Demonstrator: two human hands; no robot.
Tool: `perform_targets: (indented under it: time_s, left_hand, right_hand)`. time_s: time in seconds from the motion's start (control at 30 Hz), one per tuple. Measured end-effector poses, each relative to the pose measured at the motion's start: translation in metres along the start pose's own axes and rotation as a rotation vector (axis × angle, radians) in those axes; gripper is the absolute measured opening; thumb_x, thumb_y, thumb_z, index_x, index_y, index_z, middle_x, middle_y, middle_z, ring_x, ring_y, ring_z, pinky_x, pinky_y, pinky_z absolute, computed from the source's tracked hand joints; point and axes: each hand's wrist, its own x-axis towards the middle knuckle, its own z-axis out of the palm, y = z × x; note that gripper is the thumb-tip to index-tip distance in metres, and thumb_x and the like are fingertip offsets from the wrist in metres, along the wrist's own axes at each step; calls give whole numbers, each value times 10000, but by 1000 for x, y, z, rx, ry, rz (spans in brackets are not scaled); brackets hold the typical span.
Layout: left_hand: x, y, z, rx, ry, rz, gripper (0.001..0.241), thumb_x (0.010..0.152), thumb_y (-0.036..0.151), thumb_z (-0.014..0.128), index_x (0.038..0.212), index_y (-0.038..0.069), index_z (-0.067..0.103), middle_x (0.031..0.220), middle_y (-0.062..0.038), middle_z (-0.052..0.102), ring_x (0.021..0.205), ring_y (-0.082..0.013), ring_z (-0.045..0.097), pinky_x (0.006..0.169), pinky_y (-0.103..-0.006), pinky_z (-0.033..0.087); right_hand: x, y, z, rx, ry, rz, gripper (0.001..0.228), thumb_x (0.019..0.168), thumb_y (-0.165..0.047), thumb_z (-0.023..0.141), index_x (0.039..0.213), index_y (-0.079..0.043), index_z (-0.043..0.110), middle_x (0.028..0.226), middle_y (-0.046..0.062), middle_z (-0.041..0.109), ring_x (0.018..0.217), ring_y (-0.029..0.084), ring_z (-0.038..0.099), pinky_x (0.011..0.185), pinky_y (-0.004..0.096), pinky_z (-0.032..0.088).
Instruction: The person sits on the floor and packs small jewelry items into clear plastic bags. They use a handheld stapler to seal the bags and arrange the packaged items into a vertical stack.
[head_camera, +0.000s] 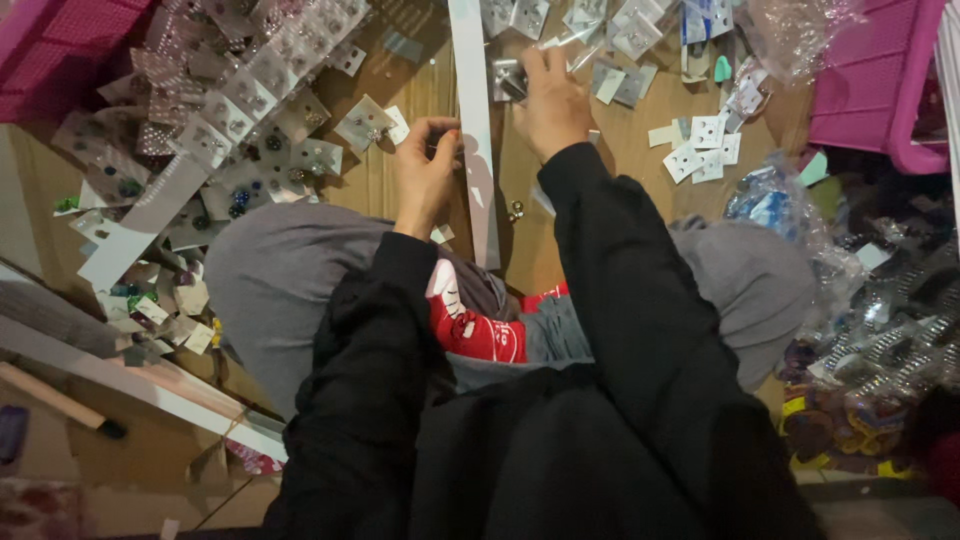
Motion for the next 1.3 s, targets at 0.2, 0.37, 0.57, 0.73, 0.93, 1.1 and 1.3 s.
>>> perform_targets:
  time_s: [0.2,0.37,0.57,0.73,0.93,1.1,1.3]
  left_hand:
    - [-3,2,-1,-13,-2,12,109,947,83,588,967,111,691,833,3,675,754,-83,616,602,-234,522]
    - [-5,7,-8,-3,-56,186,89,975,138,634,1025,106,700,904,-16,721,832,-83,677,702,-222,565]
    - [-43,66,8,197,-348,277,422,975,337,666,1320,135,529,1190,-95,662,1057,-187,665,841,-361,580]
    - [-55,34,48,306,-408,227,205,878,315,836,1030,192,775,909,-36,793,892,-212,774,754,-358,610]
    - [-93,17,50,325,-270,243,115,826,217,826,932,236,785,854,5,793,880,-169,782,778,-289,608]
    - [-96,-15,41,69,-295,45,143,890,195,791,983,86,793,754,-51,739,631,-89,660,538,-206,601]
    - [-107,-33,35,-16,-365,-66,222,846,113,818,1043,14,787,774,-91,724,658,-82,648,582,-179,570]
  right_hand:
    - [4,30,29,565,126,197,164,865,-126,805,873,-135,642,907,60,626,801,215,624,688,339,493]
    - [-21,11,-34,897,82,499,235,951,-89,651,1176,-124,590,1036,33,646,917,155,634,818,313,582]
    - [-98,24,-68,1242,-77,424,210,908,-25,691,1078,-137,744,876,-9,670,704,92,589,628,259,511]
    - [-142,45,-24,1467,-7,188,238,905,-67,787,1109,-1,682,838,98,686,531,135,641,481,249,501]
    - [-171,59,8,1458,107,162,189,878,-31,840,1019,14,723,761,91,663,552,123,636,486,218,533]
    - [-189,44,-10,1307,112,205,126,920,-55,780,1018,-37,702,760,28,664,584,85,610,524,209,531]
    - [-193,46,-9,1288,144,170,69,925,-23,752,977,-48,714,713,31,649,566,103,615,522,217,529]
